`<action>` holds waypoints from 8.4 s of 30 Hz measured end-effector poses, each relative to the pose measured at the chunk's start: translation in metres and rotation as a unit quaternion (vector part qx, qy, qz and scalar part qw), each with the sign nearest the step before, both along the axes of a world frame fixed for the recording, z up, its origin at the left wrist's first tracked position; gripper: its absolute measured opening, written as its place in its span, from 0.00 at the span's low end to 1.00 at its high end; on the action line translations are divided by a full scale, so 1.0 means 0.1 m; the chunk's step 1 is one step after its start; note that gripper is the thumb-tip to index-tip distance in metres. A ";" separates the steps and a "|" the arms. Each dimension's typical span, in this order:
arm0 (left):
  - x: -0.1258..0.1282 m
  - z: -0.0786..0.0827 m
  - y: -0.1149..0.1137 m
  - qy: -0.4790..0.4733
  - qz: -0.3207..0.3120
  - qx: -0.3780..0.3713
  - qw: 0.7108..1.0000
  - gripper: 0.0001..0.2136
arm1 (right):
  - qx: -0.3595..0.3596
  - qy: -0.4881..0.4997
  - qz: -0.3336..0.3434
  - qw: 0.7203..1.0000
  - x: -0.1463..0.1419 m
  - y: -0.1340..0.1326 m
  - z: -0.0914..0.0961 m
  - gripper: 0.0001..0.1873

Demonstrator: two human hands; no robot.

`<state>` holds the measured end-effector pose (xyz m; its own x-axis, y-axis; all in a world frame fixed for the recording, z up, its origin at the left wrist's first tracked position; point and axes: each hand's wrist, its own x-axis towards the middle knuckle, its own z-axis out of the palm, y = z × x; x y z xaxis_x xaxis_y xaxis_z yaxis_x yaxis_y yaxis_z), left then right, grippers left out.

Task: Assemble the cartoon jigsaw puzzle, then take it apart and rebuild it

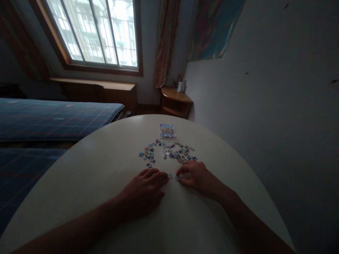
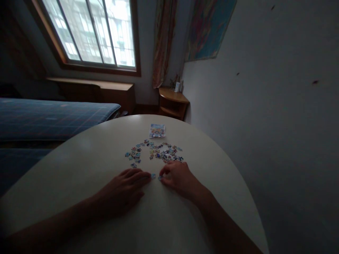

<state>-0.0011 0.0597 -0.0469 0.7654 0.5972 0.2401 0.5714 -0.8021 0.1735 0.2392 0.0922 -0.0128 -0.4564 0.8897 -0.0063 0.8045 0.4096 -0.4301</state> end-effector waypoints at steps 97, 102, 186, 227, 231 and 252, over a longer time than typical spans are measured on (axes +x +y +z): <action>-0.16 -0.01 0.29 -0.043 -0.046 0.010 0.998 0.15 | 0.121 -0.009 0.078 0.989 0.06 0.18 -0.19 0.05; -0.16 -0.05 0.28 -0.040 -0.040 0.020 0.998 0.15 | 0.081 0.045 0.123 0.988 0.10 0.16 -0.13 0.14; 0.15 0.02 1.56 0.011 0.188 0.029 0.982 0.11 | 0.169 0.149 0.029 0.974 0.14 0.38 -0.50 0.10; 0.31 -0.08 0.36 -0.454 0.120 -0.175 0.865 0.03 | 0.387 0.050 0.046 0.919 -0.22 -0.04 -0.15 0.05; 0.30 -0.11 0.39 -0.449 0.116 -0.176 0.868 0.03 | 0.358 0.136 0.058 0.922 -0.21 -0.03 -0.19 0.05; 0.28 0.06 -0.08 0.059 0.127 0.010 0.990 0.08 | 0.158 0.152 0.063 0.974 -0.01 0.16 -0.40 0.10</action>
<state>0.0266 0.0517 -0.0413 0.6141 0.7705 0.1710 0.7708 -0.6321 0.0796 0.2387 0.1077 -0.0524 -0.5009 0.7619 0.4106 0.5940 0.6477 -0.4772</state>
